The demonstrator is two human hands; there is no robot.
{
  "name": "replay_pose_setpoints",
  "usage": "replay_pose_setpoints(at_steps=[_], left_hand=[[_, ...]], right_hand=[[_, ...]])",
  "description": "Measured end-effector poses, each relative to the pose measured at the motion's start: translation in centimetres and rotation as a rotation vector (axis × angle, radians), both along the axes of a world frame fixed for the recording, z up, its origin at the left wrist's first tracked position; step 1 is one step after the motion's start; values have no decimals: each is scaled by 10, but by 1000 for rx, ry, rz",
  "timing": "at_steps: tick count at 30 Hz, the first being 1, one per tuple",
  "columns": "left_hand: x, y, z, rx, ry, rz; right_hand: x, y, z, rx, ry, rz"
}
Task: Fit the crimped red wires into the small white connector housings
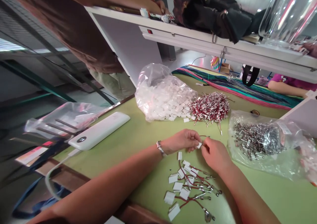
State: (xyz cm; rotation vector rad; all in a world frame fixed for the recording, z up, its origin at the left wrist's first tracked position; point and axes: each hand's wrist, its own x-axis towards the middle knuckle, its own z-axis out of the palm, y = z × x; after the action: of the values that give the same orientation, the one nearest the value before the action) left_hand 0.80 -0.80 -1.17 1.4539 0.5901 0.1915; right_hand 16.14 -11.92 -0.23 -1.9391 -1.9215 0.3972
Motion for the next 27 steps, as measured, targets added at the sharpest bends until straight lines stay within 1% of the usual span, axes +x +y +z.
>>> replay_pose_setpoints(at_steps=[2, 3, 4, 6, 7, 8, 9, 12, 13, 14, 17, 19, 21, 23, 25, 27], left_hand=[[-1, -2, 1, 135, 99, -50], [-3, -2, 2, 215, 139, -95], [-5, -2, 2, 296, 164, -152], [-9, -2, 2, 435, 163, -294], [-10, -1, 2, 490, 144, -345], [-10, 0, 1, 546, 122, -348], [-9, 1, -1, 610, 106, -287], [0, 5, -7, 852, 100, 61], [4, 7, -9, 928, 104, 135], [8, 8, -11, 987, 109, 160], [15, 11, -17, 1071, 194, 86], [15, 13, -18, 1100, 272, 50], [13, 12, -17, 1139, 315, 28], [10, 8, -12, 1150, 336, 7], [8, 1, -5, 1099, 349, 6], [8, -6, 1, 1004, 285, 35]], right_hand=[[16, 1, 9, -70, 70, 1], [28, 1, 13, -67, 67, -21], [41, 1, 15, -17, 23, -102], [71, 1, 14, 42, -158, -271], [85, 1, 11, 53, -279, -323], [96, 0, 7, 41, -399, -354], [106, 0, 2, 20, -473, -357], [118, 1, -12, 2, -520, -344], [118, 2, -15, 8, -517, -342], [117, 2, -16, 14, -520, -343], [109, 4, -11, 46, -536, -375], [99, 6, -5, 99, -489, -409], [84, 7, 2, 145, -346, -401], [64, 7, 7, 144, -133, -334], [42, 6, 7, 133, 55, -251], [23, 5, 4, 185, 118, -174]])
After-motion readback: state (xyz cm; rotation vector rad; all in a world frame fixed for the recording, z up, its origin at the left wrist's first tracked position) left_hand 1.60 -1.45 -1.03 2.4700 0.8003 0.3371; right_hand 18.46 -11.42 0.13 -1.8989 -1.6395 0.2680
